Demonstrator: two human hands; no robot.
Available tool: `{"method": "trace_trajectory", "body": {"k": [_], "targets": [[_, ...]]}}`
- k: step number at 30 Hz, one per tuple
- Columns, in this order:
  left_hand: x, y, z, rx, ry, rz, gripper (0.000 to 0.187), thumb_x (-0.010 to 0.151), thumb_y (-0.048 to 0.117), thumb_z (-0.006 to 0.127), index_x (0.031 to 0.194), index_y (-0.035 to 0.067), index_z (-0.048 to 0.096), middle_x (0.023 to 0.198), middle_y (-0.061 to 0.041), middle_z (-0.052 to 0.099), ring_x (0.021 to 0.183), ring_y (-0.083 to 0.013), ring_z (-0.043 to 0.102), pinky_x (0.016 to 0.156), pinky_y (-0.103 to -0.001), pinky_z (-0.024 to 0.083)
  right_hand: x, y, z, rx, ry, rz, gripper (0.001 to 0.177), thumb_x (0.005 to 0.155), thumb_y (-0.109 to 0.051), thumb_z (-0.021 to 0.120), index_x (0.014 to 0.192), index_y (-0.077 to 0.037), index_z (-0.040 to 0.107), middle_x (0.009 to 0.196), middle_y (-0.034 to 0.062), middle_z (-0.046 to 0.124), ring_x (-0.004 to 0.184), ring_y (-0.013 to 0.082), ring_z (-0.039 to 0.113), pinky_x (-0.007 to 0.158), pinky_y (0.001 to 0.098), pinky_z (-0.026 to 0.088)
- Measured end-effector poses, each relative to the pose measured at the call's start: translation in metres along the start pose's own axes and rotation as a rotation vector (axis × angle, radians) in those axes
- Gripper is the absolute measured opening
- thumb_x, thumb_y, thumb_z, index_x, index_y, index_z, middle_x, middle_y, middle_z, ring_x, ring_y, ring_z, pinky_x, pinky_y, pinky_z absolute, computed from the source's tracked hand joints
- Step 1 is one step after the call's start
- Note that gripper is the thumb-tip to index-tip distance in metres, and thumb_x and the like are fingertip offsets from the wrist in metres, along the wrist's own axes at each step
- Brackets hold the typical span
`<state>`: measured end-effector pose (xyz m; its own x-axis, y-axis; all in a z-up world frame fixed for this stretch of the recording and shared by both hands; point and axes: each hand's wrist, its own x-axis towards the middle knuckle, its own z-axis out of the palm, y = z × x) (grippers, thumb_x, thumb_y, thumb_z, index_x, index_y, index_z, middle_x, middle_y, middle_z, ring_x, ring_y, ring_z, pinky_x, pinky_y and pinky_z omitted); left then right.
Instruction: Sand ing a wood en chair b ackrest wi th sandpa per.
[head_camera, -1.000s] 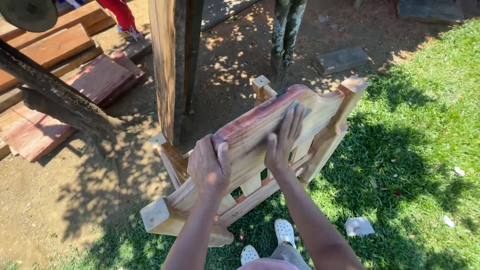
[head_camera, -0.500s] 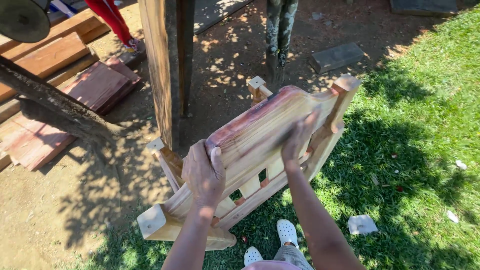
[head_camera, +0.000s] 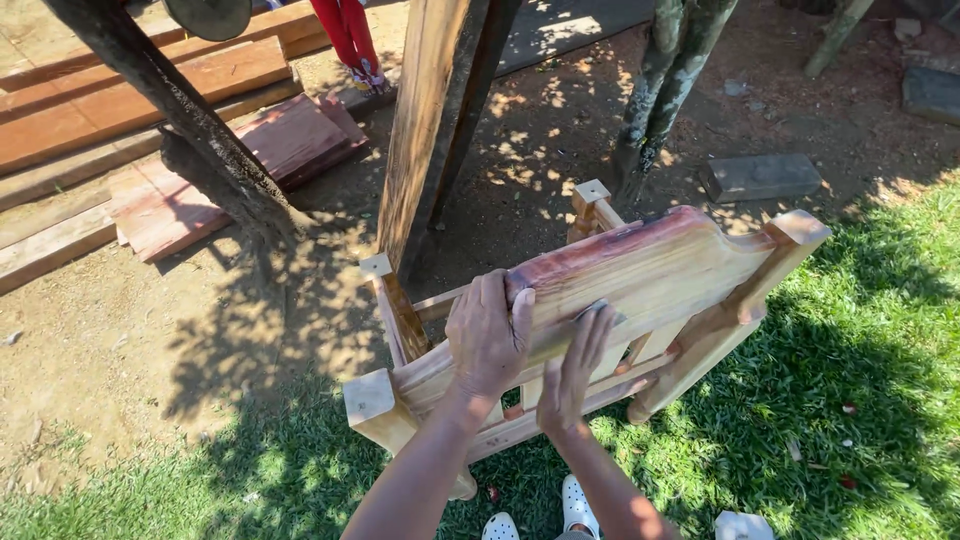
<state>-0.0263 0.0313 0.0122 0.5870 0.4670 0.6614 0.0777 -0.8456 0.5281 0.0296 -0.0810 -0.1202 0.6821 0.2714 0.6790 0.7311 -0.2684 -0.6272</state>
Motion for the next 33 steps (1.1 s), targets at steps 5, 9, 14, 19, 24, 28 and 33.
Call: {"method": "trace_trajectory", "body": {"k": [5,9,14,19,24,28,33], "targets": [[0.000,-0.001,-0.001,-0.018,0.031,0.015,0.034,0.106,0.036,0.055,0.112,0.002,0.059,0.095,-0.015,0.064,0.089,-0.0355,0.065,0.079,-0.046,0.050,0.022,0.034,-0.006,-0.060,0.037,-0.027,0.075,0.110,-0.058,0.017,0.168,-0.011,0.009,0.177,0.0157,0.002,0.165,0.0353,0.002,0.135,0.0535,0.004],[-0.001,0.002,-0.004,-0.017,0.016,-0.004,0.033,0.105,0.036,0.056,0.110,0.004,0.059,0.093,-0.014,0.063,0.087,-0.0342,0.064,0.078,-0.046,0.050,0.062,0.161,-0.010,0.332,0.367,0.541,0.077,0.111,-0.061,0.026,0.167,-0.008,0.027,0.174,0.0203,0.024,0.165,0.0341,0.025,0.138,0.0504,0.019],[0.000,-0.001,-0.002,-0.026,0.014,-0.010,0.033,0.104,0.037,0.058,0.106,0.004,0.059,0.091,-0.013,0.063,0.085,-0.0340,0.064,0.075,-0.045,0.050,0.065,0.053,-0.014,0.115,0.286,0.280,0.083,0.111,-0.064,0.019,0.168,-0.006,0.007,0.178,0.0196,0.003,0.166,0.0352,0.002,0.135,0.0544,0.003],[-0.001,-0.001,-0.003,-0.042,-0.028,-0.027,0.034,0.105,0.037,0.058,0.108,0.003,0.058,0.088,-0.013,0.062,0.083,-0.0321,0.064,0.076,-0.045,0.050,0.009,-0.015,-0.001,-0.119,-0.027,-0.152,0.081,0.110,-0.059,0.015,0.166,-0.002,0.008,0.175,0.0227,0.003,0.162,0.0428,0.000,0.130,0.0607,0.001],[-0.004,0.000,0.000,-0.050,0.010,-0.021,0.031,0.105,0.036,0.058,0.109,0.005,0.059,0.092,-0.012,0.063,0.088,-0.0322,0.065,0.080,-0.045,0.051,0.015,0.021,-0.030,-0.214,-0.280,-0.460,0.072,0.107,-0.045,0.038,0.158,0.004,0.030,0.169,0.0264,0.019,0.157,0.0502,0.012,0.125,0.0623,0.009],[-0.003,0.004,-0.001,-0.012,0.044,0.004,0.034,0.102,0.037,0.060,0.111,0.004,0.058,0.093,-0.013,0.063,0.088,-0.0328,0.065,0.079,-0.045,0.050,0.038,0.042,-0.057,-0.241,-0.380,-0.594,0.066,0.101,-0.037,0.051,0.152,0.003,0.041,0.165,0.0223,0.030,0.155,0.0449,0.020,0.124,0.0602,0.013],[-0.025,0.017,0.011,0.189,0.204,0.262,0.058,0.103,0.040,0.059,0.145,0.001,0.048,0.139,-0.024,0.054,0.129,-0.0380,0.053,0.112,-0.051,0.040,0.067,0.068,-0.079,-0.264,-0.462,-0.838,0.050,0.095,-0.029,0.063,0.138,-0.004,0.057,0.159,0.0141,0.043,0.151,0.0328,0.032,0.121,0.0564,0.024]]}}
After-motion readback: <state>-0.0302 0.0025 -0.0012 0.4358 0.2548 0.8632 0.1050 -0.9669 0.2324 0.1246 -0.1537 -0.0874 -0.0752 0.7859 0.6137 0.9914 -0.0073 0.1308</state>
